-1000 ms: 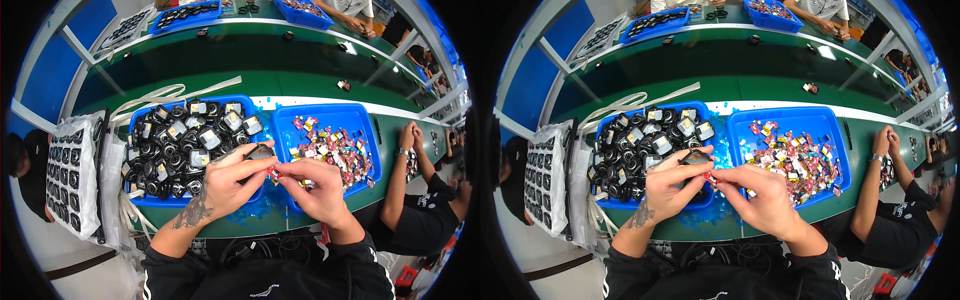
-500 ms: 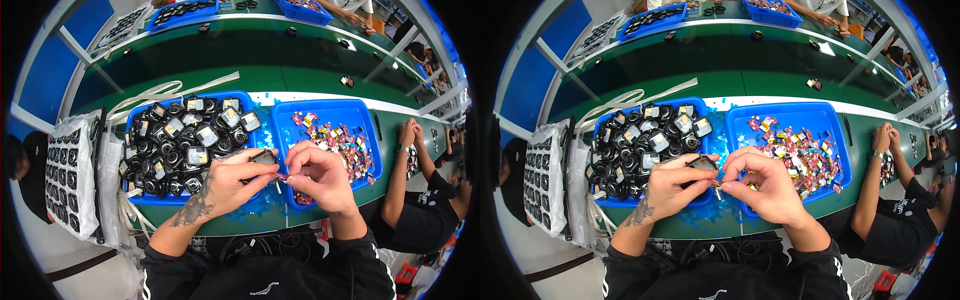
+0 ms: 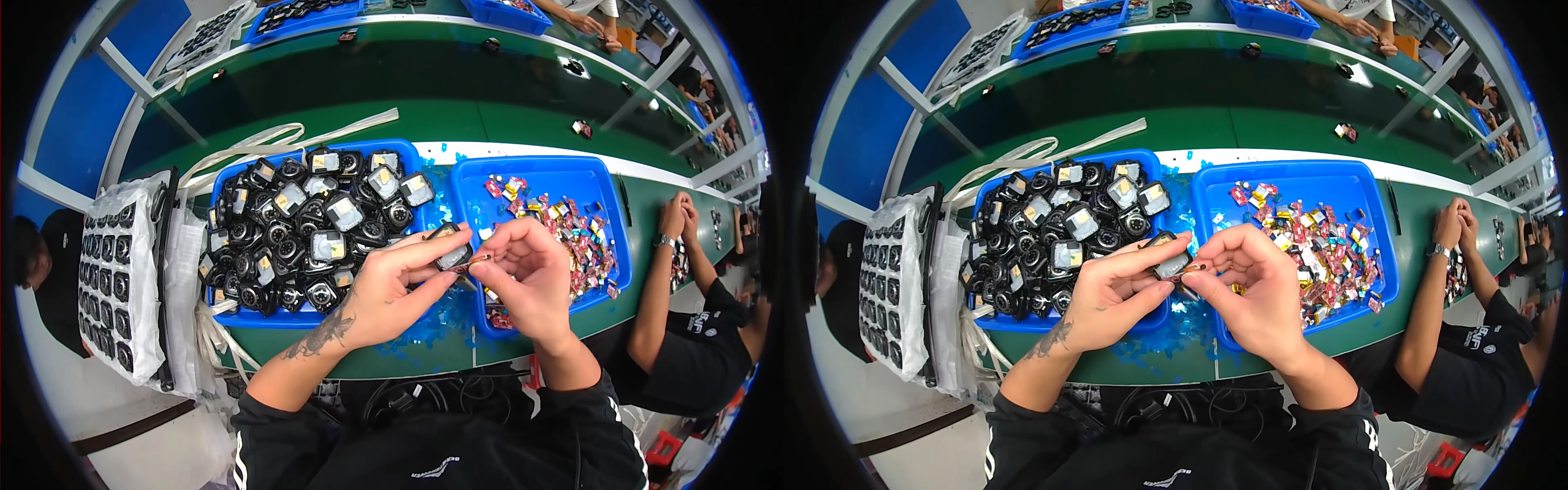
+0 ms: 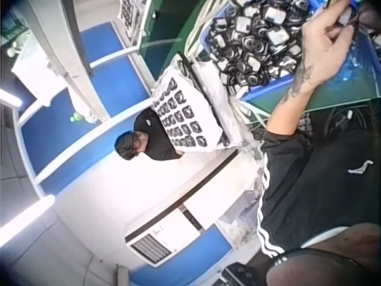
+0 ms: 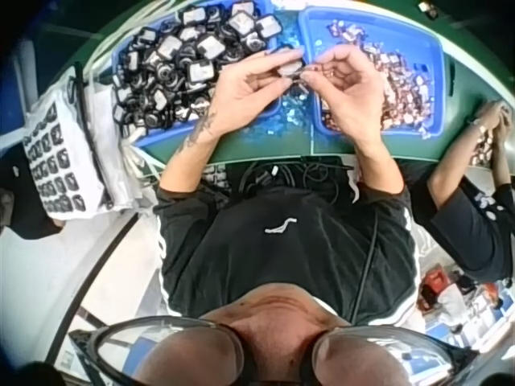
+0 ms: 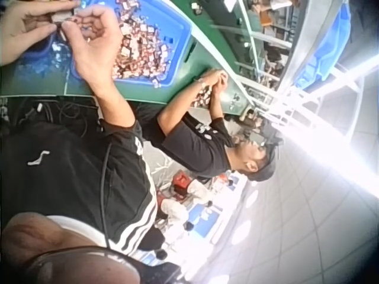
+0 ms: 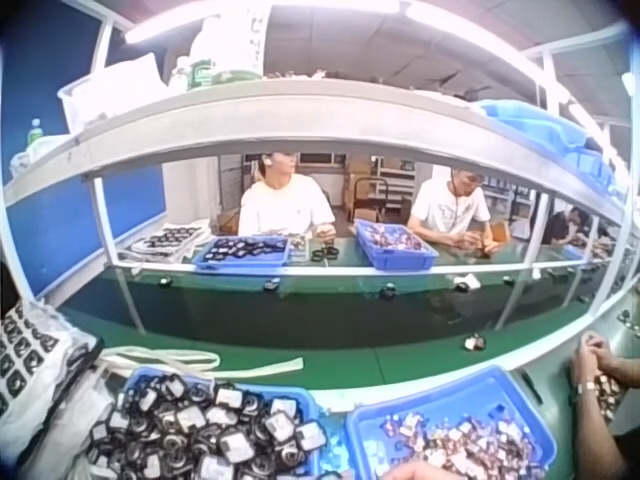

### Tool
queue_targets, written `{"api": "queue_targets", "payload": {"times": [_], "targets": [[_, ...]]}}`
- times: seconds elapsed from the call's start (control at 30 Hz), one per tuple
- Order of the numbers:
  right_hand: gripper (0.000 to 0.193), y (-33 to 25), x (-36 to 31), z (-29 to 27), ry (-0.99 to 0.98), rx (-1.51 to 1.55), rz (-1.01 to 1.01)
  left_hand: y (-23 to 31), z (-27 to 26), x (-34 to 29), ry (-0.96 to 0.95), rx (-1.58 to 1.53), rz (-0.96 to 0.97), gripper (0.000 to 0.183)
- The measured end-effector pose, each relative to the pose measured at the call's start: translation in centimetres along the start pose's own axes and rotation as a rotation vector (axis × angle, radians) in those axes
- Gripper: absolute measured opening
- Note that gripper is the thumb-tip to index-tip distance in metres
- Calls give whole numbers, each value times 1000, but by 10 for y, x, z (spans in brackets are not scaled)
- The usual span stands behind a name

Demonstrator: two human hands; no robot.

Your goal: The recorder is at an electronics assembly line, assembling smartwatches by picking up housings and inserting small yellow components, then peeling off protective plastic films.

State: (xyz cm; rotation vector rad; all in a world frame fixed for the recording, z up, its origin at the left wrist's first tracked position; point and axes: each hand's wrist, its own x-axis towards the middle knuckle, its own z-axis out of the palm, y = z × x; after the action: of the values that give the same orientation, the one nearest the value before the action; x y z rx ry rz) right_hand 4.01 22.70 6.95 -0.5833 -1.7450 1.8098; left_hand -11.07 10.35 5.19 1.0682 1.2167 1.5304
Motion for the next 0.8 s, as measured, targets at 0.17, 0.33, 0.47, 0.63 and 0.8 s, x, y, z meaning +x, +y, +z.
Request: {"api": "queue_targets", "payload": {"times": [0.17, 0.33, 0.47, 0.63, 0.8], "targets": [[25, 8, 3, 3, 19, -86, -60, 1, 0, 0, -1, 131, 61, 49], [26, 14, 3, 11, 71, -181, -202, -1, -3, 0, 16, 149, 7, 50], [29, 10, 5, 15, 74, -249, -202, -2, 4, 3, 77, -62, 90, 52], [31, 7, 5, 12, 38, -155, -83, -4, 2, 2, 35, -128, 68, 51], [34, -1, 6, 12, -14, -293, -78, 2, 8, 0, 61, -122, 78, 54]]}}
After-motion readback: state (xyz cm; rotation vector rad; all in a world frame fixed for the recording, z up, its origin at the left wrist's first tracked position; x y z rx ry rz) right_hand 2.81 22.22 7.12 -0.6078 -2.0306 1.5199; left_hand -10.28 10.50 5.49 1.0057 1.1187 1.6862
